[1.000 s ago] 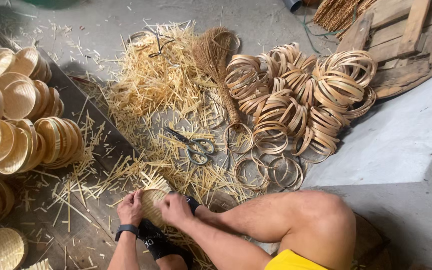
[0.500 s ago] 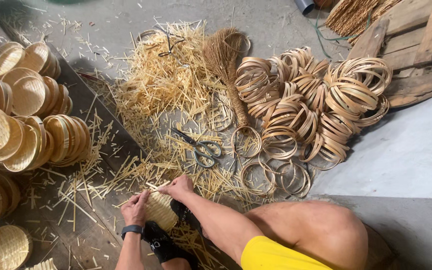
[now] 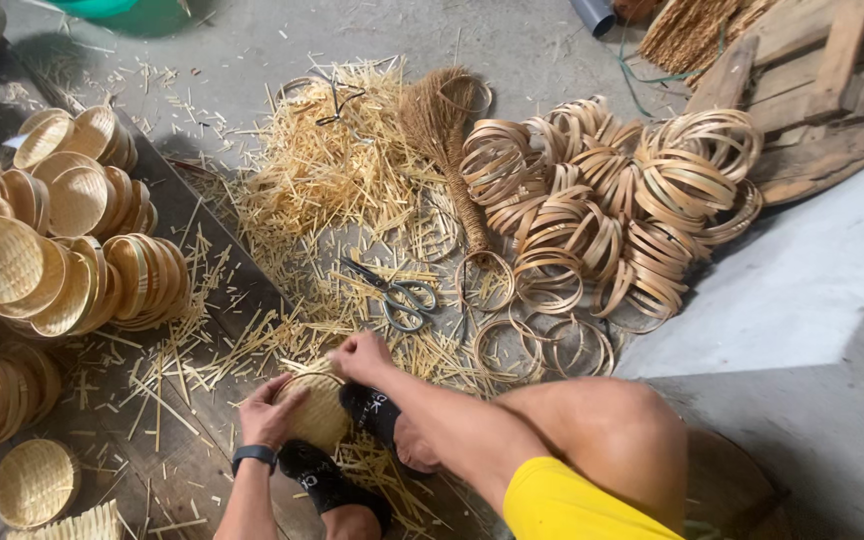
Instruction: The person sits on the floor of a basket workshop and assembles small round bamboo baskets. They trim the edge of a woven bamboo disc with scissors, fit a bent bamboo rim ring around it, press the woven disc into a round wooden base, and set finished baskets onto a growing pile.
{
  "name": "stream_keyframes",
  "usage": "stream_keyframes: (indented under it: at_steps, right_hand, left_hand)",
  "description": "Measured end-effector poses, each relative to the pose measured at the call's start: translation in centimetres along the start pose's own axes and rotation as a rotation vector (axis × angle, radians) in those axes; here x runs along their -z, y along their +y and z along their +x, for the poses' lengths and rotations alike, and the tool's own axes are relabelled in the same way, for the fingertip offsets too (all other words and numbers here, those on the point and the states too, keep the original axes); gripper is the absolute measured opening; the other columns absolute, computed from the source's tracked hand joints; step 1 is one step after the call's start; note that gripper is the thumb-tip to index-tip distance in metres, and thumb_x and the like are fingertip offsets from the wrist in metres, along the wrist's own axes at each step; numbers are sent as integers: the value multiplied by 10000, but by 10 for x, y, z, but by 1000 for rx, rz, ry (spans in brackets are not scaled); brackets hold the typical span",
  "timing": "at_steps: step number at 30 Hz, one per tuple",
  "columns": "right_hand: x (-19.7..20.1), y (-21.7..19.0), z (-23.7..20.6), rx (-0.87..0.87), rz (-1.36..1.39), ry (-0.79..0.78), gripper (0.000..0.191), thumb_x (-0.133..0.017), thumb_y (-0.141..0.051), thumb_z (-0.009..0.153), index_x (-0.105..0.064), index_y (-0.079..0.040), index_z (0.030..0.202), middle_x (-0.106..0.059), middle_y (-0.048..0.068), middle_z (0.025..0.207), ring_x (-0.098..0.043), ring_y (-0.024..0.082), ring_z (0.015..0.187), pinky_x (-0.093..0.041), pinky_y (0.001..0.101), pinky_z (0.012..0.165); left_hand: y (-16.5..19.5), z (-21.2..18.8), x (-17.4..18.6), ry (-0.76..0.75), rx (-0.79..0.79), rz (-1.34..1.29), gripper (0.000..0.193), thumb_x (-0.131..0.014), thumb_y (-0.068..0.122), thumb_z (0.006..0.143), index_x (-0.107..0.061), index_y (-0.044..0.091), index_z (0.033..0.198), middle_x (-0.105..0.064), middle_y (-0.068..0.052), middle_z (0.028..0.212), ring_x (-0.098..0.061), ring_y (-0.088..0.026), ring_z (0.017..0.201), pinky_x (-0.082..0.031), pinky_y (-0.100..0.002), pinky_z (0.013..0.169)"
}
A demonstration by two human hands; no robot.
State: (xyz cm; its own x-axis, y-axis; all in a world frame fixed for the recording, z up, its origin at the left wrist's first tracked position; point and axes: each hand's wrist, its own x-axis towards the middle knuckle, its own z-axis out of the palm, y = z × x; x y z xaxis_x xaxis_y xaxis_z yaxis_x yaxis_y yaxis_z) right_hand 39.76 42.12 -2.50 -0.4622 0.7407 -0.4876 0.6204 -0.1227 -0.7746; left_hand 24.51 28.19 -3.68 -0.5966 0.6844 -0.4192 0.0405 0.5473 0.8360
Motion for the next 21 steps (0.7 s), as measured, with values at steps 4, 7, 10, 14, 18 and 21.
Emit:
stream_keyframes:
  at_steps: [4,7,10,14,18,21]
  right_hand:
    - [64,-40,21,104,-173,-34,309,-737,-309,940,-674,-82,740,-693,85,726,-557,127,597,-499,342,617]
    - [126,-81,27,266,-502,-56,208,-675,-263,927,-695,-91,812,-734,87,815,-702,176,720,-586,372,713]
    - [178,-121,27,384,-907,13,120,-714,-175,831,-694,-59,853,-715,118,912,-702,243,825,-600,409,774]
    - [191,-114,28,538,-813,32,281,-646,-293,934,-684,-24,862,-711,151,855,-704,267,796,-575,409,816]
    - [162,-28,32,271,-661,-248,243,-618,-261,911,-699,-32,901,-740,168,876,-739,291,814,-617,436,746]
    - [140,45,29,260,-574,-268,224,-660,-242,806,-755,-39,815,-745,196,853,-743,325,821,-597,460,783]
  left_hand:
    - [15,-13,-5,203,-400,94,410,-861,177,746,-724,101,1124,-727,-68,1092,-712,-217,962,-616,-363,855]
    - [6,-31,-20,244,-695,488,276,-850,92,710,-726,112,955,-691,-82,938,-640,-272,925,-561,-417,814]
    - [-21,-58,-43,89,-793,686,168,-811,76,727,-711,136,849,-665,-83,1004,-638,-280,920,-547,-416,775]
    - [-61,-94,-55,-32,-804,793,232,-728,45,772,-747,218,926,-688,4,1061,-664,-256,994,-548,-395,813]
    - [-68,-97,-57,-7,-658,674,159,-741,144,808,-753,232,939,-727,30,1080,-679,-215,1017,-569,-385,869]
    - [-53,-76,-50,243,-652,833,365,-747,249,841,-680,173,1192,-629,-112,1328,-559,-299,1274,-538,-430,1014]
